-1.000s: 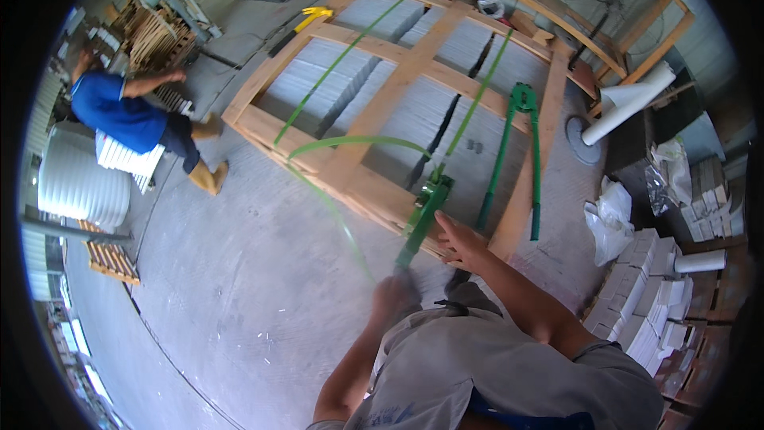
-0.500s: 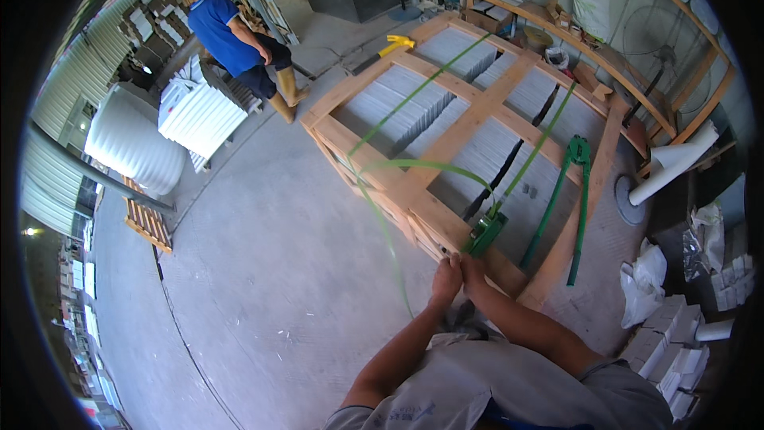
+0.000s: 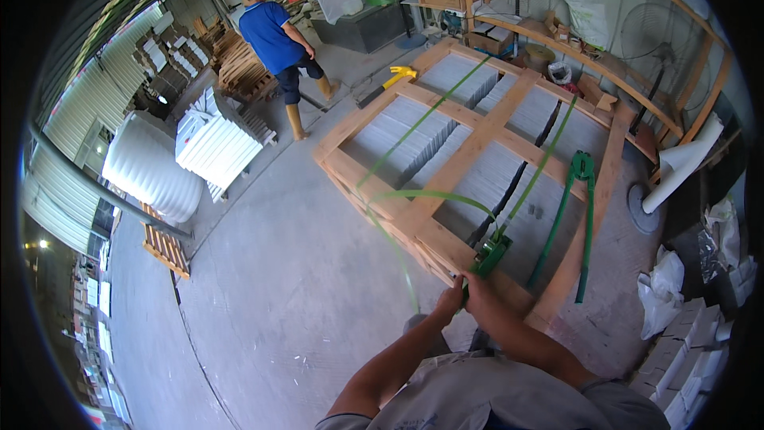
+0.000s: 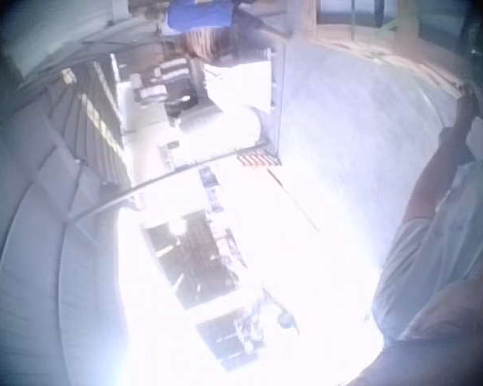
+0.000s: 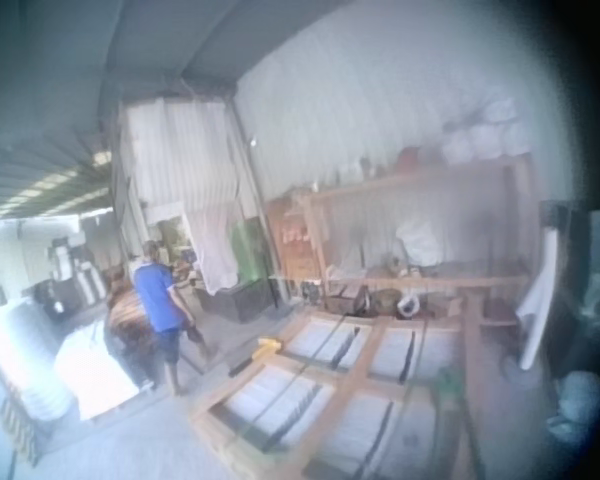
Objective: The person secures a wooden pallet with green straps using a manual tensioner and a strapping tool. They wrap the strap around the pallet, tension it, and fasten it, repeating the process for multiple straps.
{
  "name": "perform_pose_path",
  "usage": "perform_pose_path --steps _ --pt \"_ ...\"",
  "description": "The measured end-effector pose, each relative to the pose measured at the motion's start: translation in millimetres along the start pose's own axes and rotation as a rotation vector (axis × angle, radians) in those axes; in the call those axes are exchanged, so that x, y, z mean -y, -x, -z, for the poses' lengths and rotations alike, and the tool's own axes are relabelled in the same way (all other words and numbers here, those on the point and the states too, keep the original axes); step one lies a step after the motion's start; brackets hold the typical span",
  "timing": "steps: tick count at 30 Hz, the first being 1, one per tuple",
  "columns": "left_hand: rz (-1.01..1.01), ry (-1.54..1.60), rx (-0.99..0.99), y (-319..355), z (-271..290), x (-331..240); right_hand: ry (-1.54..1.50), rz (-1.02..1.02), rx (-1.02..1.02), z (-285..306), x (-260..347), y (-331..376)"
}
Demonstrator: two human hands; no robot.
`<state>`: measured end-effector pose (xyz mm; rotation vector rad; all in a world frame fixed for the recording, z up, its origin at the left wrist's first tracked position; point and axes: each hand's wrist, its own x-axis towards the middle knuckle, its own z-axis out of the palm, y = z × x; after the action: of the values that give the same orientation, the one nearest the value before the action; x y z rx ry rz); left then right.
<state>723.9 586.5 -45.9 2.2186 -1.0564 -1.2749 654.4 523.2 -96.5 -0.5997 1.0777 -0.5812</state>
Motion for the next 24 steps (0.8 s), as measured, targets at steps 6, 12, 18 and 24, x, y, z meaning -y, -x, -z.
perform_pose_path --steps 6,12,18,24 --pt "0.184 0.704 0.033 -14.3 -17.3 18.3 -0.077 -0.2 -0.293 11.8 -43.7 -36.5" --pt "-0.092 -0.04 0.038 -13.6 -10.1 29.4 0.685 -0.007 -0.576 9.2 -32.4 -13.8" --pt "-0.051 0.342 0.153 -20.2 -13.9 31.4 0.228 -0.006 -0.54 -11.5 -9.7 10.2" --pt "0.019 0.282 0.215 -32.4 -25.8 44.9 0.588 -0.015 -0.786 -15.4 -10.1 13.1"
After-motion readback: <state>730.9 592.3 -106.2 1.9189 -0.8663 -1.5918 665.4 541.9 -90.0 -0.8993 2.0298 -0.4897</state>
